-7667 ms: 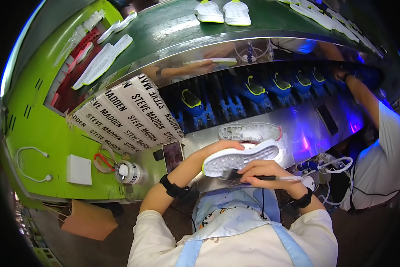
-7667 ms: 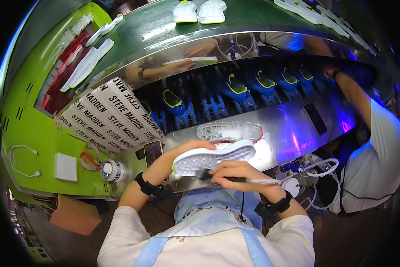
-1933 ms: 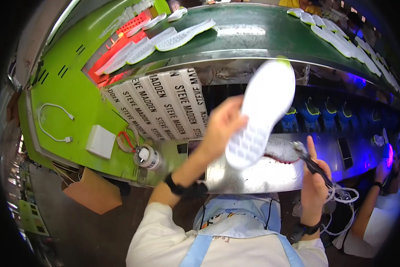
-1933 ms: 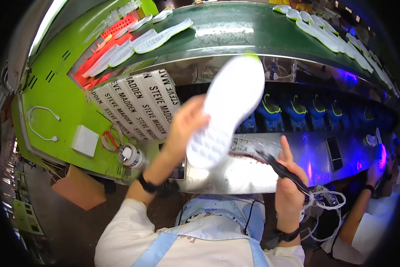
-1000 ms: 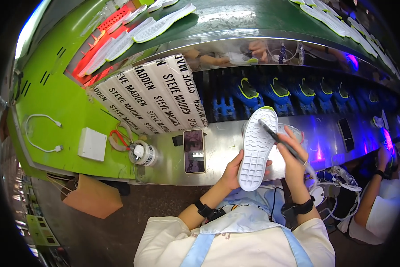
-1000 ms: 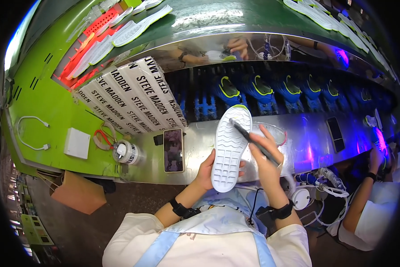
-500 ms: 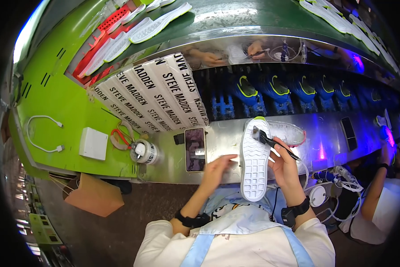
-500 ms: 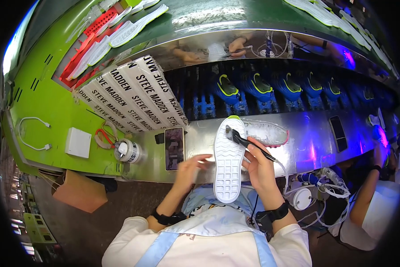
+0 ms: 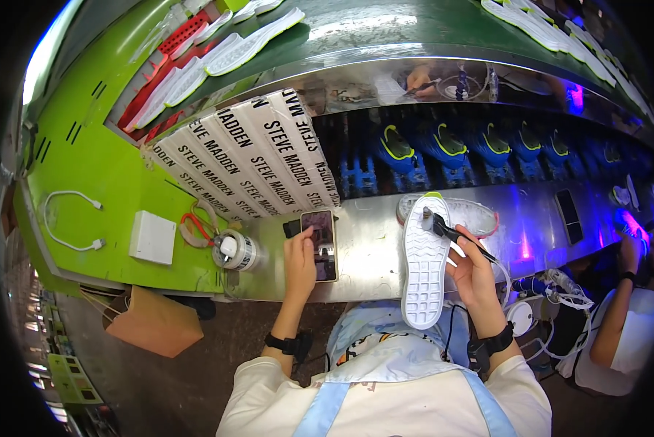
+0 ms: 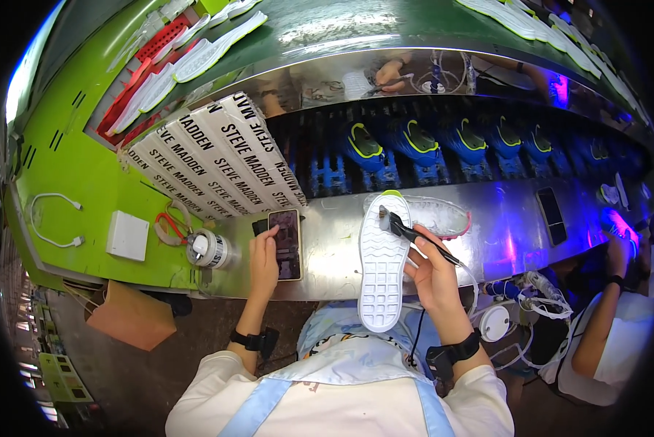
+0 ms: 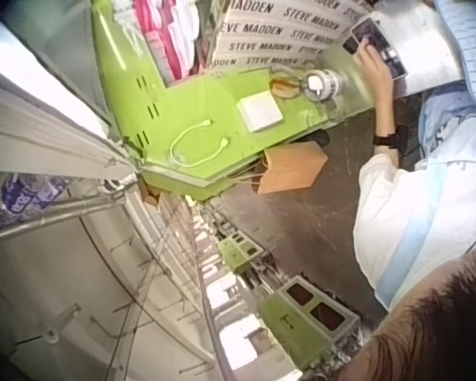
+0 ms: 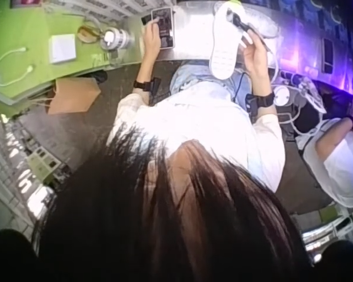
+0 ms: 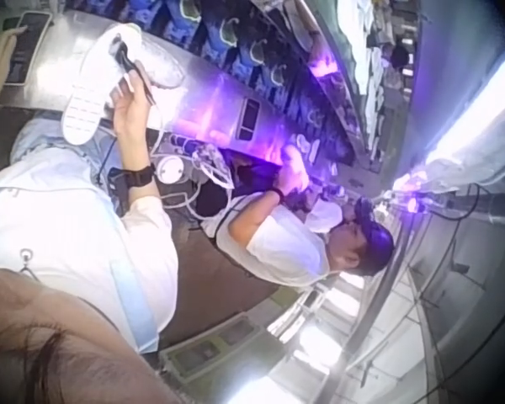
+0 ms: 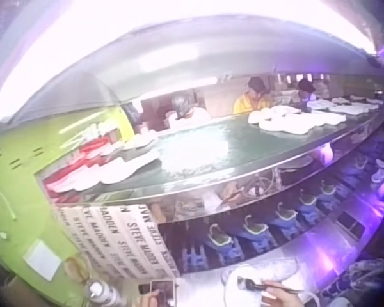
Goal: The recorder is applying glue to the edges of shoe soles using a brush, while also managing shoe components on a conveyor belt in a factory setting.
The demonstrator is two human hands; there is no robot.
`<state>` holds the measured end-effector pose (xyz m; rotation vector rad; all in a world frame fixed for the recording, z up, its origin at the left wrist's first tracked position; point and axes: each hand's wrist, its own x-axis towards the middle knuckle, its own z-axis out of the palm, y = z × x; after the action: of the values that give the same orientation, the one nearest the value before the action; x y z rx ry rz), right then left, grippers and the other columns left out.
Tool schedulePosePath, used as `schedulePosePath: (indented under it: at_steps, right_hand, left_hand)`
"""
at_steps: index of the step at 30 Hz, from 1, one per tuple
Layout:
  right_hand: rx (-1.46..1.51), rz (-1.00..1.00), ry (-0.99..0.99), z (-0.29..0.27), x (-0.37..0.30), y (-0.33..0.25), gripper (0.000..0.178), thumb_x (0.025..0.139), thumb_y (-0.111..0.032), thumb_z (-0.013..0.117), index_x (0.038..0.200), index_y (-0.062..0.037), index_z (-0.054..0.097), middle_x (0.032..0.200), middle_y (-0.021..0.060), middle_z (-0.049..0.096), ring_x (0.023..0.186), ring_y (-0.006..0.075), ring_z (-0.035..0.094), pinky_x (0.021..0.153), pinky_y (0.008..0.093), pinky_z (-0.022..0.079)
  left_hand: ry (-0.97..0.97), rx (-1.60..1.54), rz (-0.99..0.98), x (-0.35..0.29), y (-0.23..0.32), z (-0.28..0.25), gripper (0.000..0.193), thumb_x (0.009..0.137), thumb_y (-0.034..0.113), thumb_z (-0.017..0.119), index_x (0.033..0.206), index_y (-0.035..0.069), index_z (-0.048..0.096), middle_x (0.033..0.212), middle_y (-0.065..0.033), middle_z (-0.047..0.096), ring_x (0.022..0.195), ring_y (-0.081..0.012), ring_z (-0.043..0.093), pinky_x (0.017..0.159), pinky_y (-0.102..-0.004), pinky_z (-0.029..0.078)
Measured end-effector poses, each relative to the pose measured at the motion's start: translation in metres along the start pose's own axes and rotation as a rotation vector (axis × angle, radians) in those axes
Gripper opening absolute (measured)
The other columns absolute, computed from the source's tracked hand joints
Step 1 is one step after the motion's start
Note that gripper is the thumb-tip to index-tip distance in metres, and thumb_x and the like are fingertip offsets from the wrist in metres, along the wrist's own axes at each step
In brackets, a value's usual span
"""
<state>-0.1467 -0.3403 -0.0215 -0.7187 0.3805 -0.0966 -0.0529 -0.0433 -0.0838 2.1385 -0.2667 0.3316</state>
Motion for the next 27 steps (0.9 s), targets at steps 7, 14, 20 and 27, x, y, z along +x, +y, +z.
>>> schedulePosePath:
  at_steps: [7,14,20,27]
  right_hand:
    - [0.005,-0.142,-0.027,0.041,0.001,-0.005,0.034,0.088,-0.007,0.055,0.12,0.0029,0.052,0.114,0.0149,0.058,0.11,0.0243,0.054,0.085,0.0392,0.048]
    - [-1.346,-1.093,-0.597,0.047,-0.024,-0.018,0.028,0.068,-0.002,0.07,0.096,-0.0086,0.069,0.098,0.003,0.067,0.091,0.0219,0.055,0.093,0.0366,0.037]
    - [-1.254,-0.859,-0.418,0.053,-0.036,-0.012,0.026,0.071,0.0,0.067,0.097,-0.0034,0.068,0.089,0.0098,0.067,0.078,0.0212,0.057,0.072,0.0307,0.046]
    - [-1.174,-0.579,-0.652,0.046,-0.031,-0.015,0.026,0.076,-0.001,0.063,0.102,-0.0034,0.066,0.099,0.0112,0.065,0.088,0.0214,0.063,0.078,0.032,0.049]
  left_hand:
    - [-0.808,-1.798,-0.66,-0.022,0.084,0.091,0.052,0.096,0.038,0.036,0.135,0.005,0.039,0.129,-0.0132,0.051,0.123,-0.0263,0.045,0.104,-0.0396,0.034]
    - [-0.754,-1.988,-0.717,-0.012,0.078,0.107,0.05,0.095,0.041,0.035,0.128,0.005,0.046,0.119,-0.0155,0.057,0.106,-0.0282,0.058,0.094,-0.0423,0.046]
    - [-0.613,-1.872,-0.842,-0.01,0.086,0.1,0.057,0.093,0.046,0.037,0.133,0.005,0.039,0.121,-0.0191,0.054,0.105,-0.0324,0.056,0.087,-0.0436,0.05]
    - [-0.814,-1.844,-0.76,0.017,0.084,0.086,0.058,0.095,0.044,0.032,0.131,0.0,0.04,0.11,-0.0258,0.058,0.096,-0.0336,0.061,0.08,-0.0431,0.053]
